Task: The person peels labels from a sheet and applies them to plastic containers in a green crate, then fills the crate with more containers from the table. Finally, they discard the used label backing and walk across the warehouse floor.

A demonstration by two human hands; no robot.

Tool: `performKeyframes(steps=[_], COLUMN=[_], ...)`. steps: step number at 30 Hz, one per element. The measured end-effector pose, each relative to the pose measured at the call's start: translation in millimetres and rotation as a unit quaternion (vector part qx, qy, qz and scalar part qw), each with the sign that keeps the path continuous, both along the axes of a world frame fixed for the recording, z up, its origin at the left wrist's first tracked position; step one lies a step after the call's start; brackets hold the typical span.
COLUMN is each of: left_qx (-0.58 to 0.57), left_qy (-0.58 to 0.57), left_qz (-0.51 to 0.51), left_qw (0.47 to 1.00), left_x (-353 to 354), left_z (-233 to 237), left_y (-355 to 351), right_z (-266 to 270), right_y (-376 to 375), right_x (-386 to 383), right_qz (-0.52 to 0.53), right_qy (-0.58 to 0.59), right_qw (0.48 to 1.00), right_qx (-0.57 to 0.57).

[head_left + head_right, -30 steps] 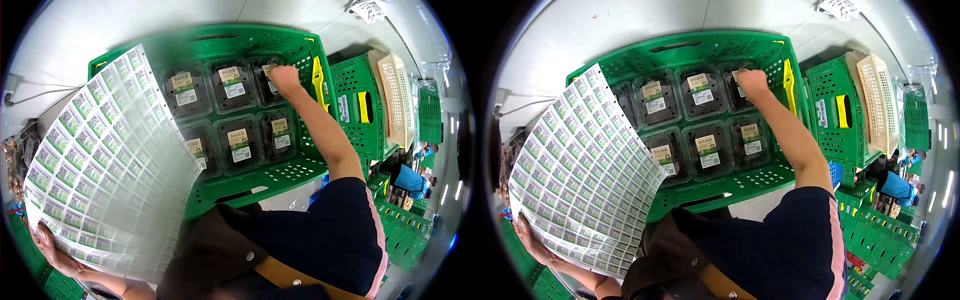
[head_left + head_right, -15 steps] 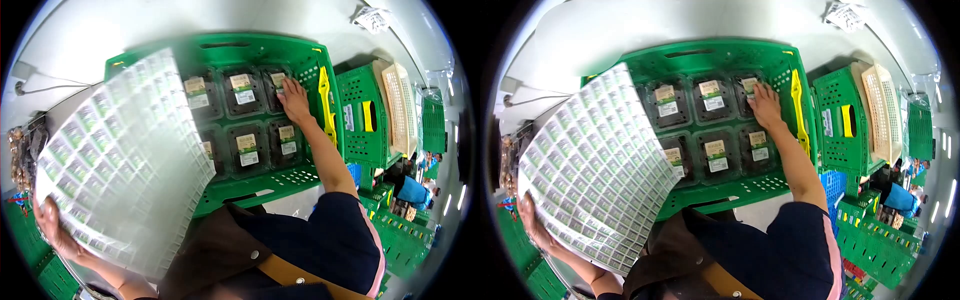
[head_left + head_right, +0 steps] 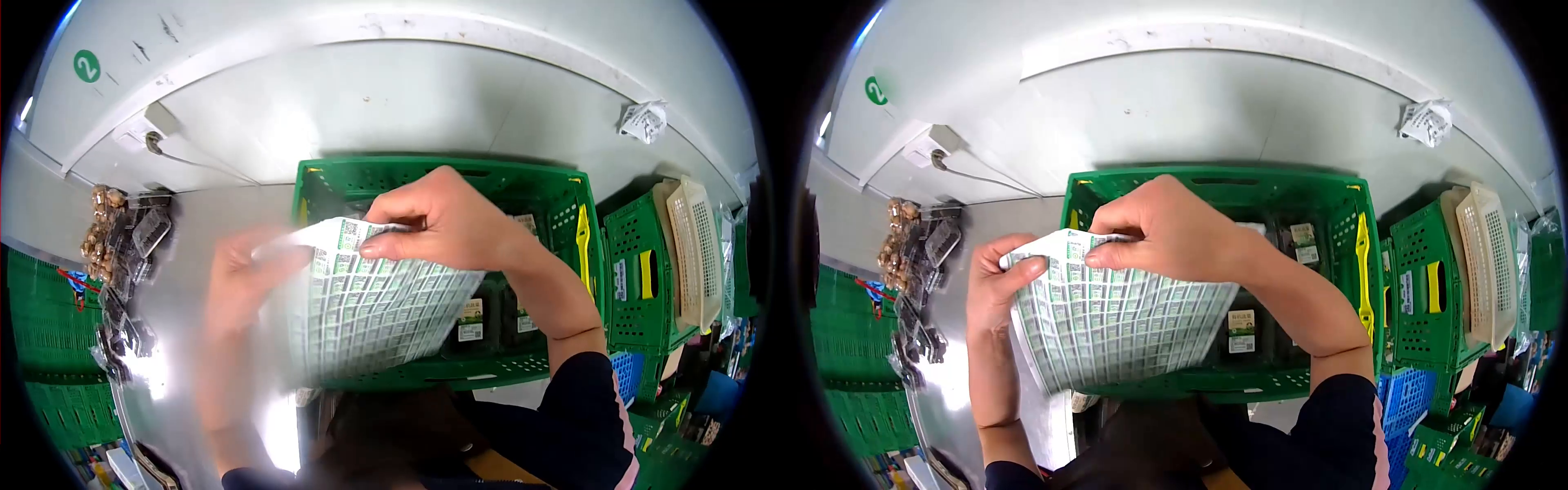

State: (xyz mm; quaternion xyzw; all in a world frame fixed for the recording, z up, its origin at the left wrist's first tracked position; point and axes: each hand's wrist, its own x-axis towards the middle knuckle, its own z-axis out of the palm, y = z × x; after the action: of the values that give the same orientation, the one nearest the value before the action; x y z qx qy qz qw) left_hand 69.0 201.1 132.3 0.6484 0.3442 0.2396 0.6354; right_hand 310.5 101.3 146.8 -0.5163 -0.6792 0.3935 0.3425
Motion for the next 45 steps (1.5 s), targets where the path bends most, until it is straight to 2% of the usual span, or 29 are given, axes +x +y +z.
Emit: performKeyframes(steps=[1,2,3,7,11,14,17,23,24,26,29,32,35,38,40,45], left_qx=[0.155,0.306,0.447,0.584,0.548,0.389,0.294,0.289,0.315,0.368,0.527,0.584,0.526,0.450,0.434,0.425], left_qy=[0.001,0.003,0.008,0.098,0.082,0.092,0.081,0.087,0.097,0.116,0.075,0.085,0.076,0.066,0.064,0.059], left_qz=[0.040,0.082,0.121,0.002,0.060,0.110,0.116,0.086,0.077,0.057,0.019,0.030,0.052,0.033,0.034,0.029], left_qw=[0.987,0.949,0.886,0.806,0.830,0.910,0.945,0.950,0.941,0.921,0.846,0.807,0.845,0.890,0.898,0.903], left_x=[4.0,10.7,14.6,12.6,6.8,9.4,4.8,-1.2,-1.9,-4.9,-3.6,-0.1,-4.1,-12.5,-18.0,-19.2], left_z=[5.6,11.3,16.6,31.5,16.0,17.2,16.7,8.1,6.6,3.9,1.7,6.7,0.9,-3.0,-5.3,-11.7], left_y=[-1.0,-5.0,-8.8,-26.0,-24.2,-35.6,-34.0,-29.6,-29.3,-27.9,-20.0,-27.3,-30.3,-30.3,-27.9,-27.7], right_z=[-9.8,-9.6,-9.5,-9.0,-11.3,-11.5,-9.4,-13.1,-14.8,-16.3,-19.3,-19.7,-18.8,-17.2,-14.3,-13.5], right_y=[4.6,5.9,7.0,9.6,13.5,13.4,9.5,8.5,8.2,8.8,10.0,9.6,6.5,1.3,-4.9,-14.0], right_x=[-5.9,-10.5,-14.2,-27.1,-33.1,-34.7,-35.5,-34.6,-34.5,-33.7,-34.8,-37.2,-39.7,-31.4,-17.3,-15.4], right_qz=[-0.023,-0.033,-0.044,-0.049,-0.052,-0.055,-0.059,-0.069,-0.071,-0.069,-0.072,-0.085,-0.084,-0.077,-0.076,-0.099], right_qy=[0.002,-0.003,-0.007,-0.019,-0.036,-0.070,-0.093,-0.084,-0.079,-0.092,-0.100,-0.104,-0.097,-0.082,-0.077,-0.124], right_qw=[0.999,0.997,0.995,0.989,0.983,0.980,0.982,0.983,0.983,0.980,0.976,0.975,0.977,0.982,0.986,0.973], right_qx=[0.049,0.068,0.087,0.140,0.170,0.178,0.156,0.148,0.149,0.163,0.179,0.178,0.170,0.155,0.129,0.168])
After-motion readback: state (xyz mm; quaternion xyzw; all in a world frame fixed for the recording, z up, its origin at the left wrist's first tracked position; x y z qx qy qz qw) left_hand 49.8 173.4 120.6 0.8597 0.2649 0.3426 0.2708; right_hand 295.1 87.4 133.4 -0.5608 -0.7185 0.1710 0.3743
